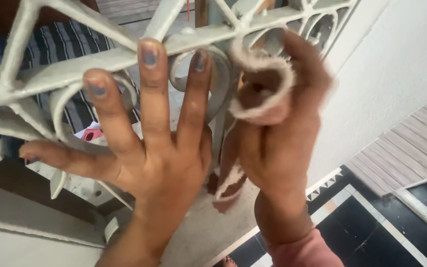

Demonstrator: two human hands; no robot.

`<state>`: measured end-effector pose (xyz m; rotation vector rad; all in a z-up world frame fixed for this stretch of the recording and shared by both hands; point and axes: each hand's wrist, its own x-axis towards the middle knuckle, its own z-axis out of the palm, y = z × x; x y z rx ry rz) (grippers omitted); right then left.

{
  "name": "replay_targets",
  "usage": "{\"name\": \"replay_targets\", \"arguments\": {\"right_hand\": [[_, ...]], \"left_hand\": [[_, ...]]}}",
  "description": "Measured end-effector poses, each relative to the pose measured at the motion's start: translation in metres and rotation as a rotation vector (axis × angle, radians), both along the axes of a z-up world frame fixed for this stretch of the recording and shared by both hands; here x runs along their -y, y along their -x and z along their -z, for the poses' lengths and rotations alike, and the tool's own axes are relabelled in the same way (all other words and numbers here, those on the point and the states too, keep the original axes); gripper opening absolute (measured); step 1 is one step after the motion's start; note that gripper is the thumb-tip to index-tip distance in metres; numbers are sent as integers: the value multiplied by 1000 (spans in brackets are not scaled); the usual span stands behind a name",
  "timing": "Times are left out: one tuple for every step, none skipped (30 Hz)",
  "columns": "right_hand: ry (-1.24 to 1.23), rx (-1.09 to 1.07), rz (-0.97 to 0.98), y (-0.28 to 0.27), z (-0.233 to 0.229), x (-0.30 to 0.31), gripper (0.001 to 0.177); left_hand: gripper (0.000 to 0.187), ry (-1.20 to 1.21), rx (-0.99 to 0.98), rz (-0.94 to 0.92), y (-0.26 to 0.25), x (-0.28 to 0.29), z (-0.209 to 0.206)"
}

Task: The person wipes the white metal decorative grill of a gate using a striped cloth, cleaning the curved and vertical bars.

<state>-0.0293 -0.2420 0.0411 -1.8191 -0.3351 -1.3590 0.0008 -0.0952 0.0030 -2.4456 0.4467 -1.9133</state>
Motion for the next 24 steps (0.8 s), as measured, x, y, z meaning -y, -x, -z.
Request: {"name": "replay_targets", "arguments": {"right_hand": [[-64, 34, -54, -3, 4, 2, 38], [16, 149, 56, -3, 8, 3, 32], [84, 196, 95, -2, 12, 6, 27], [150, 245, 135, -1, 14, 8, 23], [198, 228, 115, 4, 15, 12, 21], [225, 212, 114, 8, 16, 12, 21], [252, 193, 112, 13, 18, 12, 20], [258, 173, 130, 21, 21, 9, 22], [266, 158, 147, 30, 24, 5, 24], [273, 143, 164, 38, 28, 2, 25], [278, 127, 181, 44, 32, -1, 27], [269, 122, 134, 44, 37, 1, 29], [260, 116, 87, 45, 43, 4, 31], [236, 122, -24, 39, 50, 9, 33], [211, 130, -135, 32, 58, 14, 36], [190, 86, -135, 29, 67, 16, 38], [169, 44, -135, 27, 76, 16, 40], [148, 2, -135, 26, 82, 17, 42], [200, -2, -113, 28, 84, 19, 39], [239, -5, -102, 29, 84, 21, 36], [263, -10, -98, 29, 83, 21, 34], [269, -8, -95, 29, 81, 19, 31], [273, -7, -97, 31, 79, 17, 29], [272, 1, -96, 31, 76, 17, 26]], "left_hand": [[50, -6, 17, -8, -4, -1, 2], [47, -24, 24, -20, -6, -3, 4], [46, -36, 28, -31, -7, -4, 6], [45, -46, 30, -44, -7, -5, 6], [46, -53, 29, -52, -5, -6, 6], [45, -19, 13, 36, -3, -6, 5], [45, 15, -5, 125, 1, -5, 4], [46, 91, -38, 309, 5, -3, 3], [47, 124, -45, 420, 11, 1, 1], [49, 155, -52, 533, 17, 4, -2], [47, 140, -43, 576, 27, 8, -2], [46, 124, -34, 619, 35, 9, -2], [40, 146, -68, 665, 38, 8, -2], [34, 167, -102, 712, 40, 8, -2], [28, 188, -136, 760, 41, 7, -2], [26, 212, -148, 809, 40, 5, -2], [24, 236, -160, 859, 39, 1, -4], [22, 259, -172, 909, 37, -2, -6], [22, 280, -196, 891, 37, -6, -9], [22, 300, -220, 873, 38, -10, -12], [21, 320, -247, 855, 37, -12, -14], [18, 292, -256, 806, 33, -10, -15], [15, 266, -265, 756, 28, -6, -15], [12, 241, -273, 707, 26, -3, -15]]}}
